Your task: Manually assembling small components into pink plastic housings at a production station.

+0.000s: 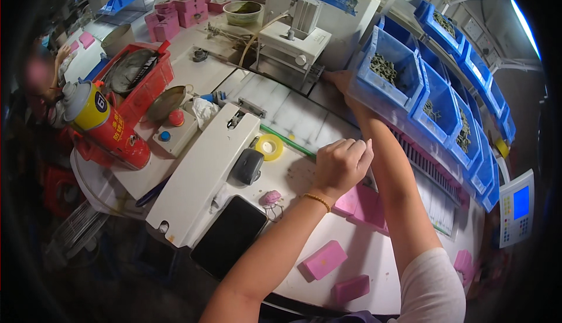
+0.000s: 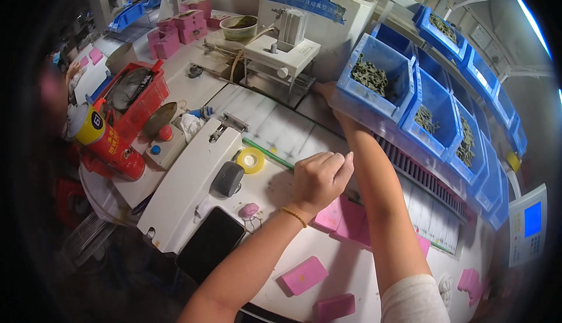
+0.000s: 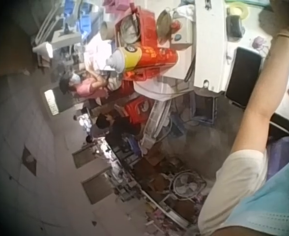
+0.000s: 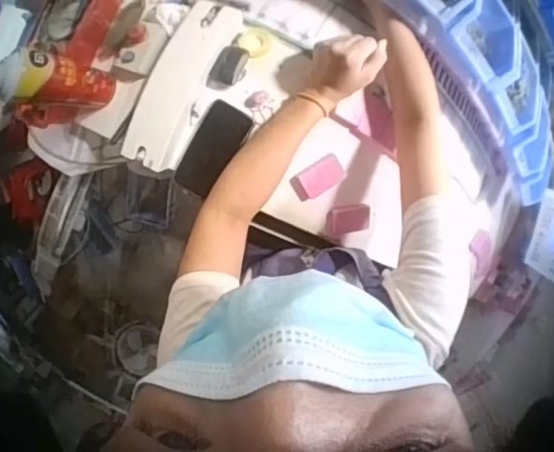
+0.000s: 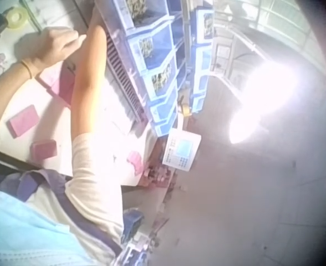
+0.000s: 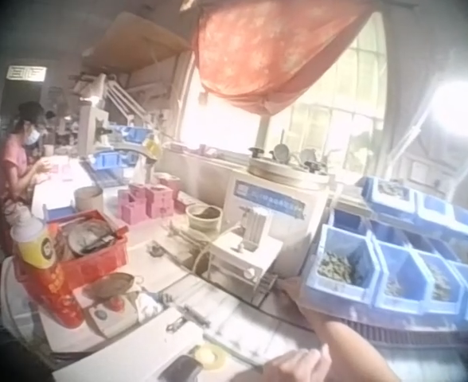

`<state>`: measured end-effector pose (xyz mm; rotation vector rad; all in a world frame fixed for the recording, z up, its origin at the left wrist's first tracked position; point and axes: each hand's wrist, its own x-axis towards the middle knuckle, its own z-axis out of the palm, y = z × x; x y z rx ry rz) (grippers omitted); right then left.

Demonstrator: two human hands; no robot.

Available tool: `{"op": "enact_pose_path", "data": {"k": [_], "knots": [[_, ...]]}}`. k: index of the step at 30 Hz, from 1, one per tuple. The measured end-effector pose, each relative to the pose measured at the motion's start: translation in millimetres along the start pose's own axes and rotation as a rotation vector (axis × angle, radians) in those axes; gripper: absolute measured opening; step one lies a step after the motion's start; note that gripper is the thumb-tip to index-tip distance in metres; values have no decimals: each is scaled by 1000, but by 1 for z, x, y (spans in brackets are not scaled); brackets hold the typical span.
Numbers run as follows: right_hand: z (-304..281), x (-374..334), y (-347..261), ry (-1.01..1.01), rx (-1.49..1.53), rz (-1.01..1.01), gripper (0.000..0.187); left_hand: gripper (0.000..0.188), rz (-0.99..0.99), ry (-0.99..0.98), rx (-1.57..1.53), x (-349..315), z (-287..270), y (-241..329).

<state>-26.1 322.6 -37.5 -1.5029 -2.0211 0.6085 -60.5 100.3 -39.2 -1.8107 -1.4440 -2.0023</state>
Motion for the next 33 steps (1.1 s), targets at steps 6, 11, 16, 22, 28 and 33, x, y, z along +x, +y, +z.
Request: {"op": "enact_pose_path", "data": {"k": [6,11,16,22,28,33], "knots": [[7,5,-2,66,-40,-38,55,36,1,-9,10,0,0,-1],[11,11,3,111,-68,-62,56,36,-18,-20,11,-1,0,-3],[14,16,6,139,-83,-79,56,36,-32,-34,5,-1,0,-3],[14,16,8,159,-90,-95,56,37,-31,-25,9,0,-1,-3],[2,9,8,113,-65,-83,56,38,-49,-23,-14,0,-1,-1],[-4,9,9,98,-72,-74,56,38,-46,-27,-16,0,2,0]]}}
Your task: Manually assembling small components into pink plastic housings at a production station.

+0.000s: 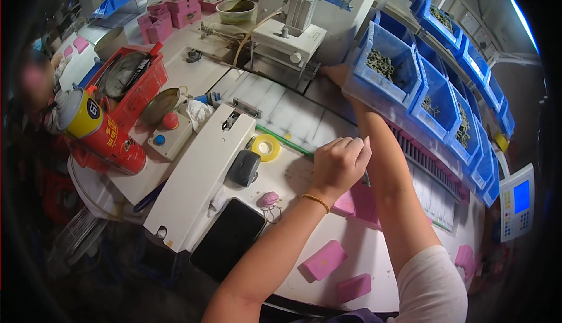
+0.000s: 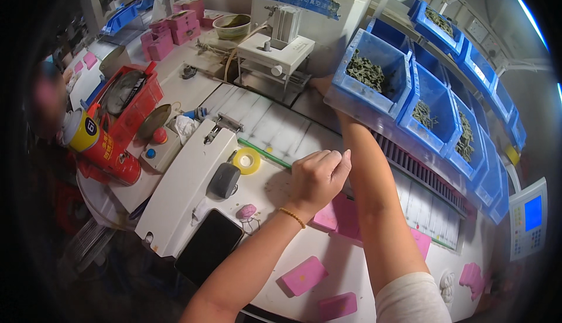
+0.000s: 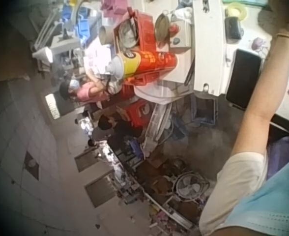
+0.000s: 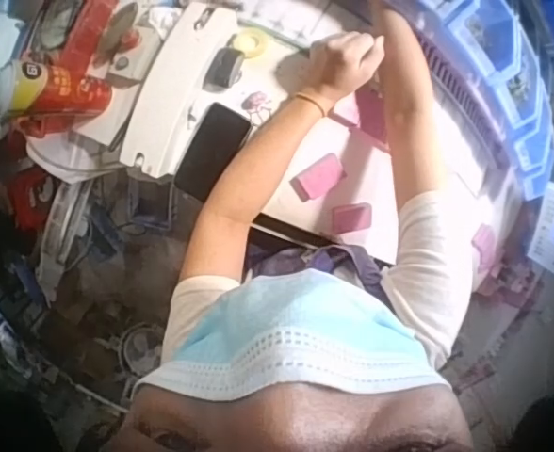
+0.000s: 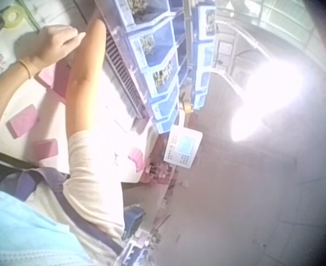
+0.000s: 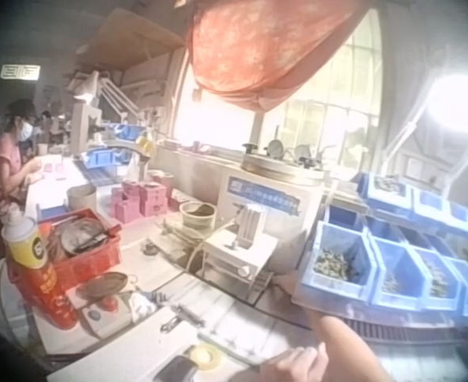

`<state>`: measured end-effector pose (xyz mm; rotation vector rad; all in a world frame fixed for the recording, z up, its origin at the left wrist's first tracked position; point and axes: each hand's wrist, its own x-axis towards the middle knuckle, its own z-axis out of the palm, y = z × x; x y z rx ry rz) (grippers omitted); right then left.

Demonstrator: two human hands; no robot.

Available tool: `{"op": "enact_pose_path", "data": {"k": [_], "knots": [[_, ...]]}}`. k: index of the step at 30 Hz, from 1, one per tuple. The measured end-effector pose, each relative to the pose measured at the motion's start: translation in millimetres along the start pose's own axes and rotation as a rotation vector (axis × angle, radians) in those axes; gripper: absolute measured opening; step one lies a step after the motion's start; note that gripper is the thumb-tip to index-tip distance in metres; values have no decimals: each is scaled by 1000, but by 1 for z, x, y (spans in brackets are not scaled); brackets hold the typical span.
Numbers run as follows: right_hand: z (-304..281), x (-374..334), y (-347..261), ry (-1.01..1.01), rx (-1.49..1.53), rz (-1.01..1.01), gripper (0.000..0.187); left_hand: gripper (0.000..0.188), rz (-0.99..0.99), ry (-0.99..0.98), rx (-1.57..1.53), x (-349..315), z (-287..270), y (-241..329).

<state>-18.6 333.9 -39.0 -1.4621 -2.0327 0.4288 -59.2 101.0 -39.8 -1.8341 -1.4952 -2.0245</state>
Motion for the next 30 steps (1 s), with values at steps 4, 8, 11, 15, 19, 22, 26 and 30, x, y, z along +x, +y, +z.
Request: {"op": "enact_pose_path", "data": {"k": [4,8,11,15,19,22,26,30], "knots": [[3,2,1,16,-12,-3,56,38,7,12,0,0,0,-1],[8,5,1,33,-16,-3,56,38,7,14,21,1,-1,-2],[11,6,0,44,-19,-3,57,38,-11,16,20,1,-2,-4],[14,9,1,59,-29,-13,57,38,-32,-8,8,0,0,-3],[21,12,2,84,-39,-24,57,38,-34,-6,6,-1,0,-4],[24,13,5,104,-48,-39,57,37,-33,-1,0,-1,0,-4],[28,14,13,136,-67,-62,57,37,-37,4,15,-2,0,-3],[33,16,19,192,-78,-119,57,37,-43,-2,10,-1,1,-5]]}}
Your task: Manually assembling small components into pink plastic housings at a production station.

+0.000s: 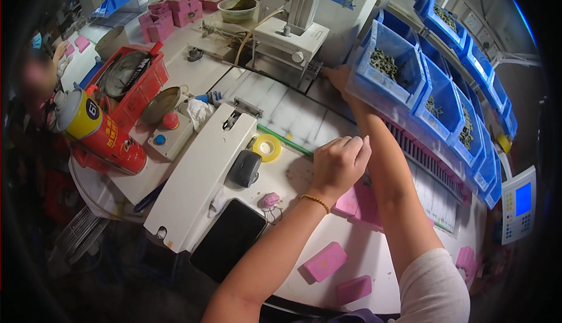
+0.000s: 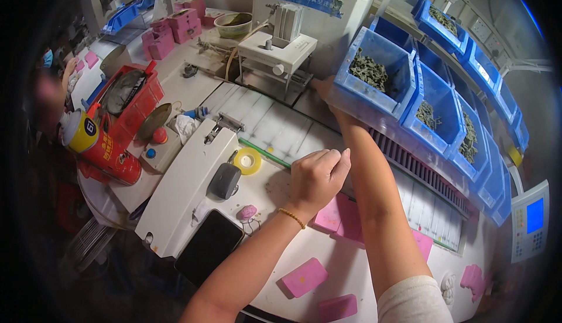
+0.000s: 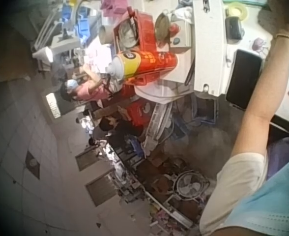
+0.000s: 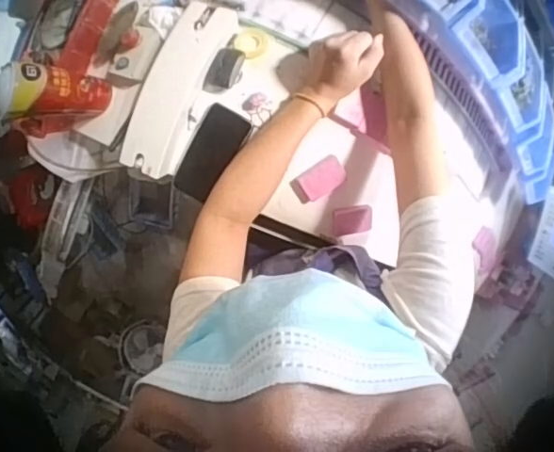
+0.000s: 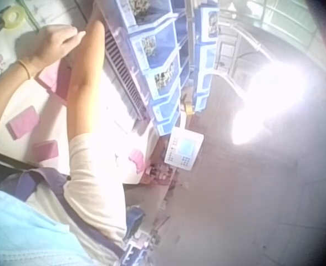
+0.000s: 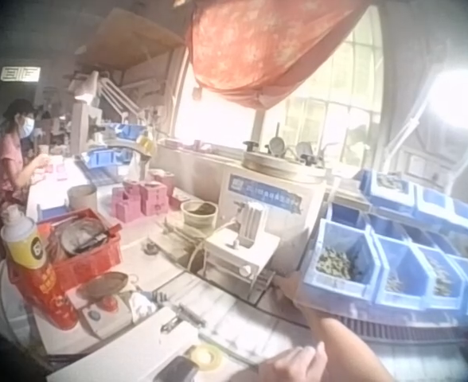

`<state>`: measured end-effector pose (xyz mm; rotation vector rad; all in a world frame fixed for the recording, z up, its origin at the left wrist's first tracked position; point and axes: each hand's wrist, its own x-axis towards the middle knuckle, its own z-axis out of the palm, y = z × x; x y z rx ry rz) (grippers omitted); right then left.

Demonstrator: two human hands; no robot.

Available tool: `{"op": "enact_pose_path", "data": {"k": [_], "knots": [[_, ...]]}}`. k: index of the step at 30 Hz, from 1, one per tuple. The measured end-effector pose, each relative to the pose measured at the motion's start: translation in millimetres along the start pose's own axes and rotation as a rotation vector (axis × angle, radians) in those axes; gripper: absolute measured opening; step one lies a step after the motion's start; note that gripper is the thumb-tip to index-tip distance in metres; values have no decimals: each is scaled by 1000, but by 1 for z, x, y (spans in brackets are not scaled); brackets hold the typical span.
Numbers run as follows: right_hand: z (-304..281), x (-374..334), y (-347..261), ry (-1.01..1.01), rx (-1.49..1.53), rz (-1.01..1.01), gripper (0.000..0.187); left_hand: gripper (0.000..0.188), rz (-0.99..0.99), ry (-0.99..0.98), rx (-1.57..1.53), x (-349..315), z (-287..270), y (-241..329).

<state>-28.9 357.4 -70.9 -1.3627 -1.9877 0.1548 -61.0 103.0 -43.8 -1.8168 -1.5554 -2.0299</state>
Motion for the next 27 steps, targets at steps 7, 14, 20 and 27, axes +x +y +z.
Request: {"op": "enact_pose_path", "data": {"k": [7,14,20,27], "knots": [[-33,-13,-3,4,-180,-297,57,38,-8,12,-7,0,1,1],[-45,-23,-38,-383,107,164,58,38,-26,1,-9,-1,1,0],[-38,-24,-36,-324,127,137,49,39,-38,-6,-2,-1,1,-1],[-30,-22,-33,-243,139,113,46,40,-64,-19,-19,-1,0,0]]}}
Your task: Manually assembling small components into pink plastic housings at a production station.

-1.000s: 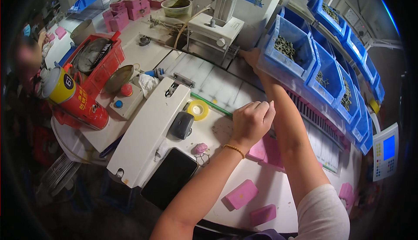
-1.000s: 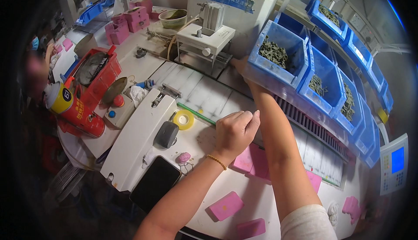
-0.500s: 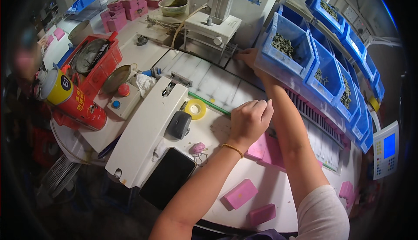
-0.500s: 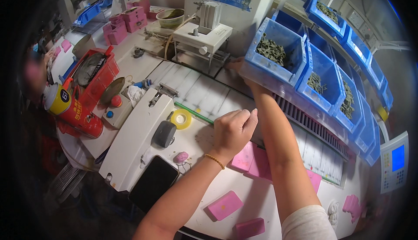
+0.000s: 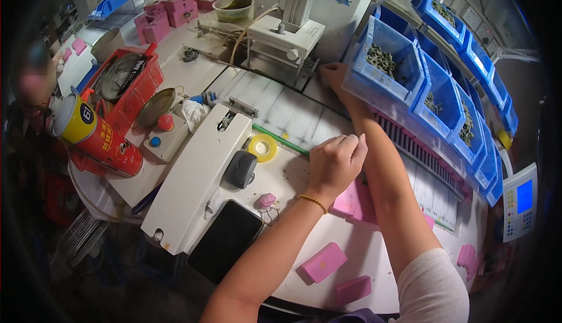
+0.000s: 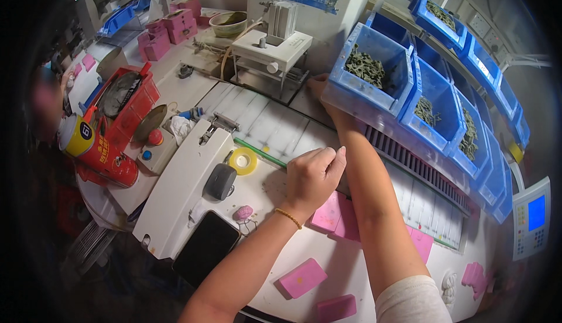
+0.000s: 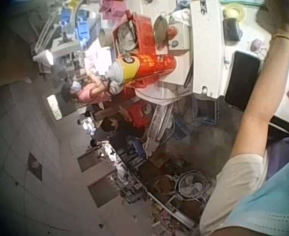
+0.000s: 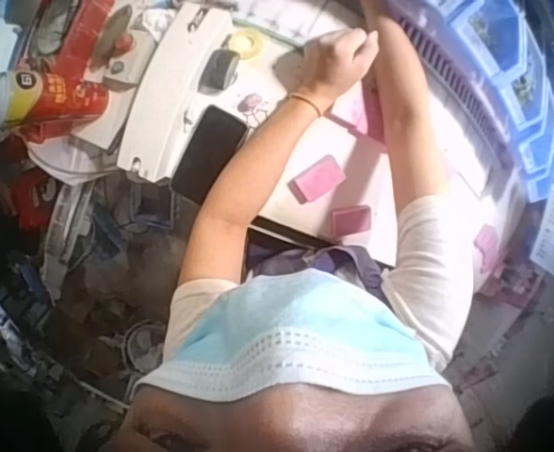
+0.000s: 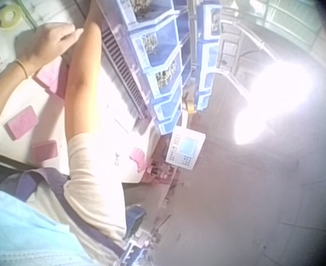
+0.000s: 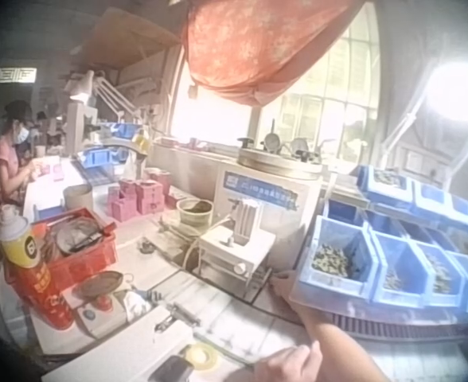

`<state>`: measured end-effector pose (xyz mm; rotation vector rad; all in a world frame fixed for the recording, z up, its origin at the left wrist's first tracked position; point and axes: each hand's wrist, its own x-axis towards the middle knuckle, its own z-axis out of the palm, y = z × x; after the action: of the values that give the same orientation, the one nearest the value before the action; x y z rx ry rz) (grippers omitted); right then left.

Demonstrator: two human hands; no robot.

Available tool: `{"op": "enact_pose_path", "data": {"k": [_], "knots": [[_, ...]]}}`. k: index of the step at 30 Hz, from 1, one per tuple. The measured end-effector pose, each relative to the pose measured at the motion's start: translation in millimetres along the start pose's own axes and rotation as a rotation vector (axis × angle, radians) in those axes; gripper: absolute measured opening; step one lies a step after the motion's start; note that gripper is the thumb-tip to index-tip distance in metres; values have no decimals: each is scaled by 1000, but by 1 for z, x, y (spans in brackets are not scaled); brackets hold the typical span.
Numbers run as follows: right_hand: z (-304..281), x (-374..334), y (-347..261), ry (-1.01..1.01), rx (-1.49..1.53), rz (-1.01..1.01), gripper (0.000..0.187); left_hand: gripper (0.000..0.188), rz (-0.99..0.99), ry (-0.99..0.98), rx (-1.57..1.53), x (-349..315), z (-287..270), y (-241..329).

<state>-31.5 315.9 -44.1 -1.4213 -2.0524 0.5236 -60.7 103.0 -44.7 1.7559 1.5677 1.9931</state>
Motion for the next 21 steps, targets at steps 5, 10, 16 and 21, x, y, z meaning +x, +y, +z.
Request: {"op": "enact_pose_path", "data": {"k": [5,10,16,21], "knots": [[-4,-3,2,-52,66,1,47,40,2,1,-4,-1,1,0],[-2,1,0,3,-9,-52,47,40,-1,0,10,-1,2,0],[10,7,8,100,-46,8,39,40,3,6,18,-1,2,-1],[22,22,23,186,-74,-96,36,40,-9,-4,0,-1,2,0]]}}
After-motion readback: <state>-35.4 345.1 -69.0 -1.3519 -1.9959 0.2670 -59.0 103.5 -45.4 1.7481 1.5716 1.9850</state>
